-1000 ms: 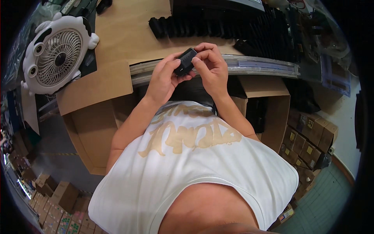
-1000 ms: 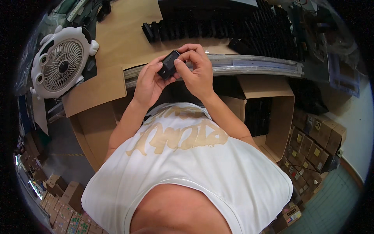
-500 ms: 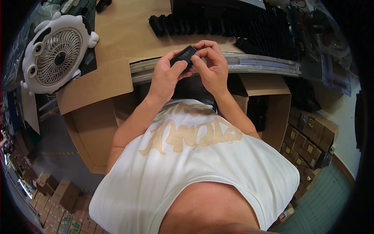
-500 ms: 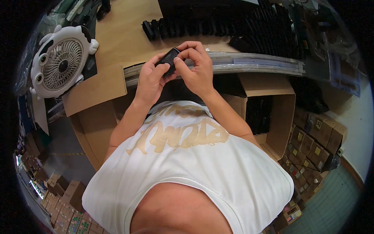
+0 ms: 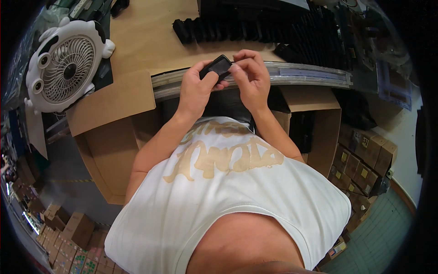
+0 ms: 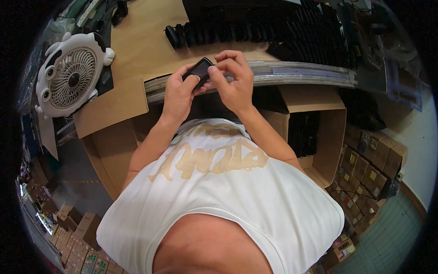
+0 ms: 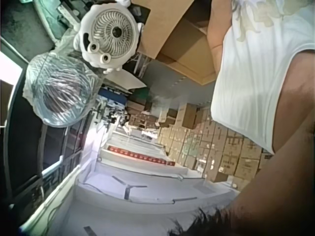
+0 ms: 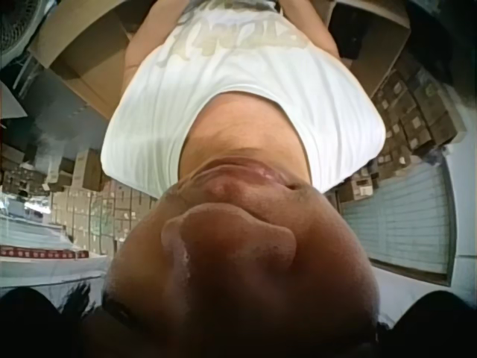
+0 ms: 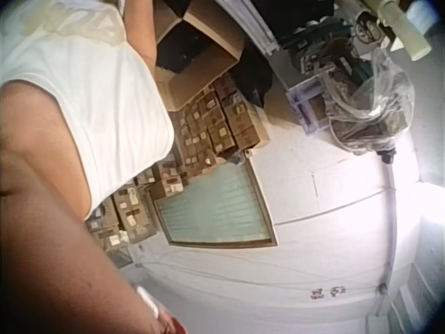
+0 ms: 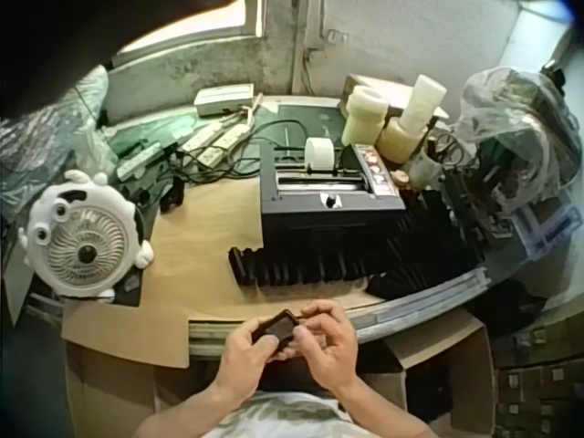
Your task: Assemble small black plastic electronic component housings and place them in a tray.
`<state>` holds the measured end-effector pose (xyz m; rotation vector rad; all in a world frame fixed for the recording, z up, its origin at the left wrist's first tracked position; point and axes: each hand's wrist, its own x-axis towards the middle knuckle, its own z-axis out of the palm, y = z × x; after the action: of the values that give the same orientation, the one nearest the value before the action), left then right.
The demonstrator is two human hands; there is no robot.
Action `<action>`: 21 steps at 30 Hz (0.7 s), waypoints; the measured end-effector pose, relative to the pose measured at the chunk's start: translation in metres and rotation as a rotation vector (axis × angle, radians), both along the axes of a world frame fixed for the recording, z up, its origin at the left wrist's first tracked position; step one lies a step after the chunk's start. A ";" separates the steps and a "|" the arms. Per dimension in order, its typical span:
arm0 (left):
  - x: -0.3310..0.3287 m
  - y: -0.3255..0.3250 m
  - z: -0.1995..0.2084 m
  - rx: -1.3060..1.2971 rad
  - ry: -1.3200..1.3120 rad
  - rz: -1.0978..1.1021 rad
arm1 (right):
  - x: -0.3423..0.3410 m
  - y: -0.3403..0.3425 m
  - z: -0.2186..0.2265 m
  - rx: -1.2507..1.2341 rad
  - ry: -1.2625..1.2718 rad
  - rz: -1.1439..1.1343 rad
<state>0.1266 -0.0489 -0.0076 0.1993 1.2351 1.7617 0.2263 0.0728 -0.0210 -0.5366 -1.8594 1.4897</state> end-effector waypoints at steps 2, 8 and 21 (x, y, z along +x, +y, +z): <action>0.000 -0.001 -0.002 -0.028 0.038 -0.012 | -0.002 0.004 0.000 -0.029 0.009 -0.032; 0.002 -0.001 -0.003 -0.012 0.067 -0.055 | -0.015 -0.009 0.019 -0.106 -0.141 0.017; -0.010 -0.010 0.015 0.003 0.155 -0.186 | -0.014 0.003 0.000 0.002 -0.333 0.049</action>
<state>0.1163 -0.0590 0.0077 0.4459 1.2798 1.6109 0.2128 0.0756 -0.0214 -0.7819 -2.1389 1.5010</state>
